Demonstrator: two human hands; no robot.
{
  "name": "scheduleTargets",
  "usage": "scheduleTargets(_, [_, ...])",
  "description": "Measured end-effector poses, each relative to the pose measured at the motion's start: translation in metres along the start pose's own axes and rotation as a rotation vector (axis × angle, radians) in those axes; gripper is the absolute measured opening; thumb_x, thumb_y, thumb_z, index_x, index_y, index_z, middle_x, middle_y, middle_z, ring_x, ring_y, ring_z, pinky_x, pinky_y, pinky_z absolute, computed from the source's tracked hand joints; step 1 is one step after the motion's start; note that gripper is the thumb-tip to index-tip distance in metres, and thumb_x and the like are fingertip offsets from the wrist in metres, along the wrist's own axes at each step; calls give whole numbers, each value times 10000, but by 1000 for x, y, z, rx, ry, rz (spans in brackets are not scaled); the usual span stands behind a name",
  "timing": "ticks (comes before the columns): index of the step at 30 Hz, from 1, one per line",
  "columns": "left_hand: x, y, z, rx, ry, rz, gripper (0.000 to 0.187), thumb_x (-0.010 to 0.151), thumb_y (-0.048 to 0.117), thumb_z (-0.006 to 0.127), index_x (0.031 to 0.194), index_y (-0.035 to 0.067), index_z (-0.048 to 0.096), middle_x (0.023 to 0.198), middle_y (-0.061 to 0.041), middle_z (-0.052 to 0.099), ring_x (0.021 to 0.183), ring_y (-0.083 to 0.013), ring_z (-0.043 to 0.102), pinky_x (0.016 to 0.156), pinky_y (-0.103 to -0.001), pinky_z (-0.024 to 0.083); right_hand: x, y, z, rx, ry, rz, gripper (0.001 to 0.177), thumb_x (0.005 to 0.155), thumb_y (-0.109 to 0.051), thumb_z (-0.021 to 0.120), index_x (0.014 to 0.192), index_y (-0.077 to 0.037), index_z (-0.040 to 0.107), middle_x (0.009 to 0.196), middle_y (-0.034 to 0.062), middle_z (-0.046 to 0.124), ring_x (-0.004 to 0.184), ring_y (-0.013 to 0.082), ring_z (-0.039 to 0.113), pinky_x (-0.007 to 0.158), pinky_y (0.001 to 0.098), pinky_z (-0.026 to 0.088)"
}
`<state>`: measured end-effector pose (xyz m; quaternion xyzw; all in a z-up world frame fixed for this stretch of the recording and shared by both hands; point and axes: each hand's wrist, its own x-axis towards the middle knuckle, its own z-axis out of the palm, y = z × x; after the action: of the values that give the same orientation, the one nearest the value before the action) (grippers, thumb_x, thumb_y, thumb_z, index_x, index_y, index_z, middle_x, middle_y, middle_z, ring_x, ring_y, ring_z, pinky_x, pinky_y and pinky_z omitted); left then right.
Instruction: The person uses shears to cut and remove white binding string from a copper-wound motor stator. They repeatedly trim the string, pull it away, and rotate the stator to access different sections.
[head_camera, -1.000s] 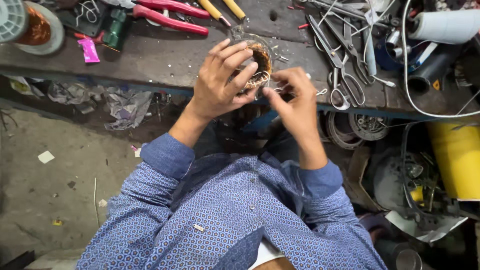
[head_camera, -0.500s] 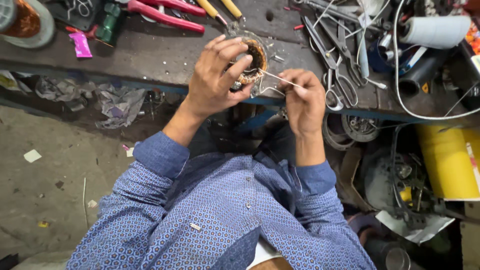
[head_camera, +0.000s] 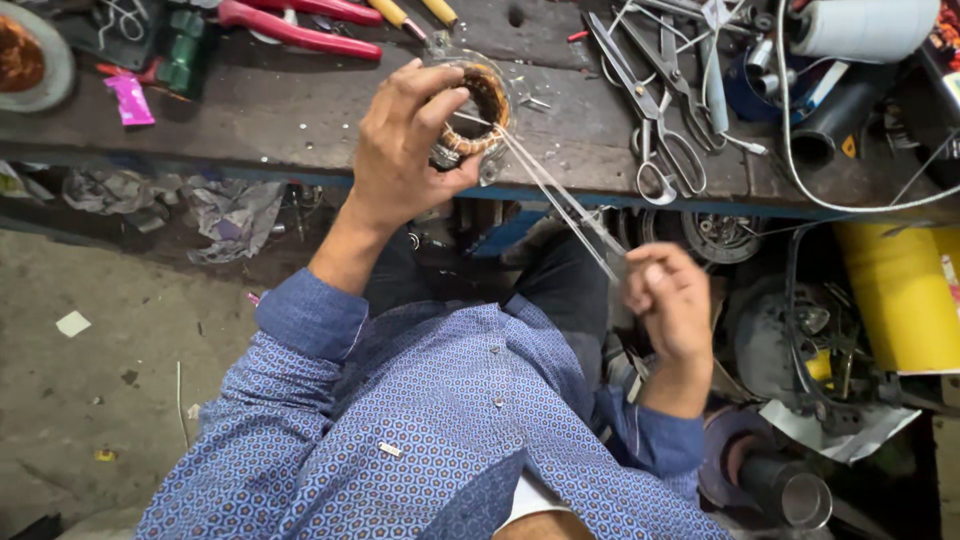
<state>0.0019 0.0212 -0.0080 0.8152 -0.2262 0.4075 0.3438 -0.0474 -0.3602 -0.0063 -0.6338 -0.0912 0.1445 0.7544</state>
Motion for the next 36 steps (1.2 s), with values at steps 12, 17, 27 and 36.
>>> scheduleTargets(12, [7,1,-7,-43,-24,-75,768,770,148,922,1406,46,505,1445,-121,598,1274,-357,602,1145,-453,499,1,25,39,-910,63,118,364,994,-228,745,1303,-49,674,1051,154,786,919,218,728,794,319,569])
scheduleTargets(17, [3,0,-3,-23,-9,-74,721,768,160,935,1341,70,508,1436,-103,607,1254,-362,603,1113,-457,505,-10,12,-9,-1358,362,-9,635,879,-390,817,1345,-23,588,1179,203,711,1040,360,707,846,446,552])
scheduleTargets(27, [3,-1,-8,-90,-28,-101,701,767,143,921,1324,79,501,1439,-110,617,1246,-347,606,1091,-451,537,-142,112,-232,-1514,596,990,670,824,-531,799,1350,-145,643,1259,240,697,1177,430,651,952,547,516])
scheduleTargets(36, [8,1,-11,-144,-141,-72,523,778,189,883,1225,48,652,1400,-114,625,1278,-344,603,1082,-448,535,-130,128,-169,-1210,282,726,731,805,-467,787,1358,-31,589,1225,228,713,1162,357,680,966,440,524])
